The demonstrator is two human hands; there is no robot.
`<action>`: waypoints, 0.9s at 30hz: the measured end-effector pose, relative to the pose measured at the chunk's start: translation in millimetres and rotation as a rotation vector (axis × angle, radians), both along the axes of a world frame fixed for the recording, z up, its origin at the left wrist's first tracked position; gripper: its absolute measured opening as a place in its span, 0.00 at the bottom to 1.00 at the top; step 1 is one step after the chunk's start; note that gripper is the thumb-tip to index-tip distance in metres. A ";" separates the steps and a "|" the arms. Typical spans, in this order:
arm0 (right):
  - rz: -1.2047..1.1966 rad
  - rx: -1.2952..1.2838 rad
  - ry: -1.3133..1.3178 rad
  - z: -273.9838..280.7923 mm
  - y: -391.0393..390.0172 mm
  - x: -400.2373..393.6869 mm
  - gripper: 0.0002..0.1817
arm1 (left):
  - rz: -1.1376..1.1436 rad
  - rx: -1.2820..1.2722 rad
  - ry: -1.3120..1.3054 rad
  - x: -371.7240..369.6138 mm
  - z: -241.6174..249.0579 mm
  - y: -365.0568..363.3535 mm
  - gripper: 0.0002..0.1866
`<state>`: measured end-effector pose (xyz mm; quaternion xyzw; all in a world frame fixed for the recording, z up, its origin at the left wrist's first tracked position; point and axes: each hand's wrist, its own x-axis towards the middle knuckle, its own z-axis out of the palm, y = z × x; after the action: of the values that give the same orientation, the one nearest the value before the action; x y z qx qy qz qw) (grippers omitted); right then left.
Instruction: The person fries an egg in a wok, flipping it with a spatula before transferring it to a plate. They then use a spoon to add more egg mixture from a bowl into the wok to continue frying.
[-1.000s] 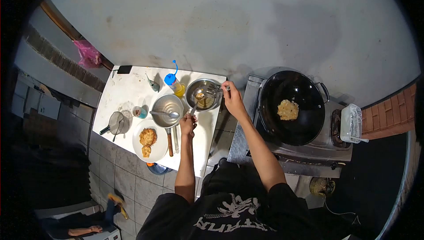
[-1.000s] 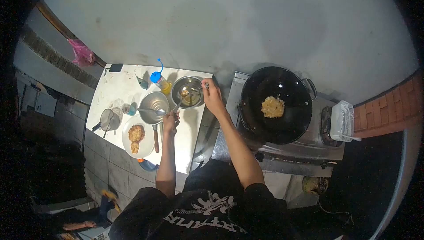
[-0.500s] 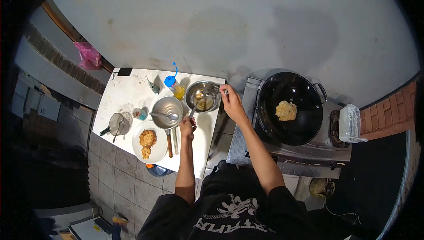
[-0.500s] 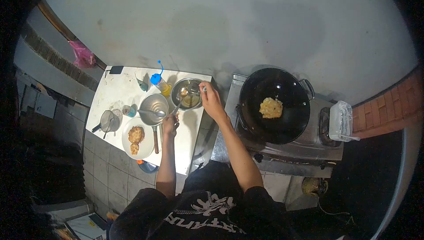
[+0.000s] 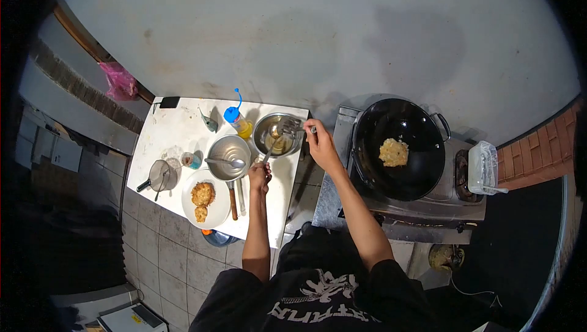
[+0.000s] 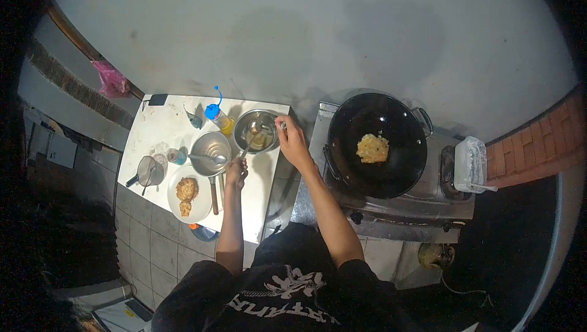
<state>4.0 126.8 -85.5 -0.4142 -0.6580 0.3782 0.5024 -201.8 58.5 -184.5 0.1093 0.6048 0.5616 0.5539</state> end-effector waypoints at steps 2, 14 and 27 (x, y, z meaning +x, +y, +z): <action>-0.028 0.004 0.011 -2.2 0.0 -1.8 0.06 | -0.006 -0.005 -0.004 2.5 1.7 0.3 0.10; -0.184 0.000 0.180 5.8 -15.2 -17.4 0.06 | 0.006 -0.025 -0.005 5.0 -3.1 7.8 0.10; -0.424 0.296 0.125 151.4 -147.5 65.4 0.07 | -0.019 -0.084 0.143 5.0 -53.4 31.1 0.13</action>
<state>69.4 -20.7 65.9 -0.4407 -0.5725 0.1891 0.6650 -196.8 89.5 -237.9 0.1315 0.6647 0.5212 0.5189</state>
